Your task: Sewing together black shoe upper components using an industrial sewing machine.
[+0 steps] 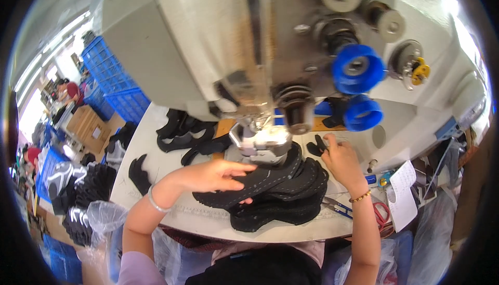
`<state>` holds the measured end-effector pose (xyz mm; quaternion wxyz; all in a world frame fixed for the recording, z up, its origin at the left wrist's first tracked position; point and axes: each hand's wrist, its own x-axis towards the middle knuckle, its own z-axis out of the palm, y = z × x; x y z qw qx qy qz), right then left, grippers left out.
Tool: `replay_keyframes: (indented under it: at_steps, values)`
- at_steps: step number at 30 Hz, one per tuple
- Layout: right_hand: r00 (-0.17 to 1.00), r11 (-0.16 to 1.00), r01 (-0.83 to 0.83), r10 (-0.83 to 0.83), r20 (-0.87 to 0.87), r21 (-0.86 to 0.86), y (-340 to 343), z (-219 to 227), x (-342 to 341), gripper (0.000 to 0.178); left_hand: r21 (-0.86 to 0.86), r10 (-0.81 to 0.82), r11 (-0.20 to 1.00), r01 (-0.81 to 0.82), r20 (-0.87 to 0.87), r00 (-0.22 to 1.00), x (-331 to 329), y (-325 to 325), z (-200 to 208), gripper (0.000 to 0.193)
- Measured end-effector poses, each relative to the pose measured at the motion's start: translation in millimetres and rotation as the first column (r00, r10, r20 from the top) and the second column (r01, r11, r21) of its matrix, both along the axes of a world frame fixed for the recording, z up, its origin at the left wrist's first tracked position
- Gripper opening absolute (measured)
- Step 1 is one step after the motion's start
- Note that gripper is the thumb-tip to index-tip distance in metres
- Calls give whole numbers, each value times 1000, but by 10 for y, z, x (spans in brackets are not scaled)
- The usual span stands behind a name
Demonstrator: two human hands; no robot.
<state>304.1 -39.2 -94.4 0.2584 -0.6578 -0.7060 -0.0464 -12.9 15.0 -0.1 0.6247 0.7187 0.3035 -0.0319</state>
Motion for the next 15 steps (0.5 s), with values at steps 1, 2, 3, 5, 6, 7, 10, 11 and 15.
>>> replay_keyframes:
  at_steps: [1,2,3,5,6,7,10,11,15]
  values:
    - [1000,1000,-26,26,1,-4,-2,36,-19,18,76,-4,997,2,34,999,-24,71,-137,58]
    - [996,996,-79,80,46,-33,-12,84,-42,19,45,0,999,-2,44,999,-54,109,-228,59]
    - [988,991,-119,124,91,-62,-9,106,-33,20,16,-6,1000,5,55,998,-47,136,-238,59]
    - [971,968,-218,228,75,-123,48,98,-15,18,26,17,999,-19,48,999,-48,113,-211,59]
    - [965,964,-230,244,99,-132,44,130,-49,16,37,22,999,-24,38,999,-49,107,-204,60]
    - [958,960,-241,259,123,-141,48,149,-80,14,37,29,999,-30,39,999,-51,103,-208,60]
    - [973,982,-175,184,140,-71,91,112,-139,14,-12,-4,1000,5,92,996,-48,101,-221,61]
    - [973,982,-174,183,141,-70,106,75,-114,14,-20,2,1000,0,98,995,-48,106,-237,61]
    - [989,991,43,-60,-135,-127,60,108,-49,18,-28,29,999,-28,53,998,-30,101,-210,59]
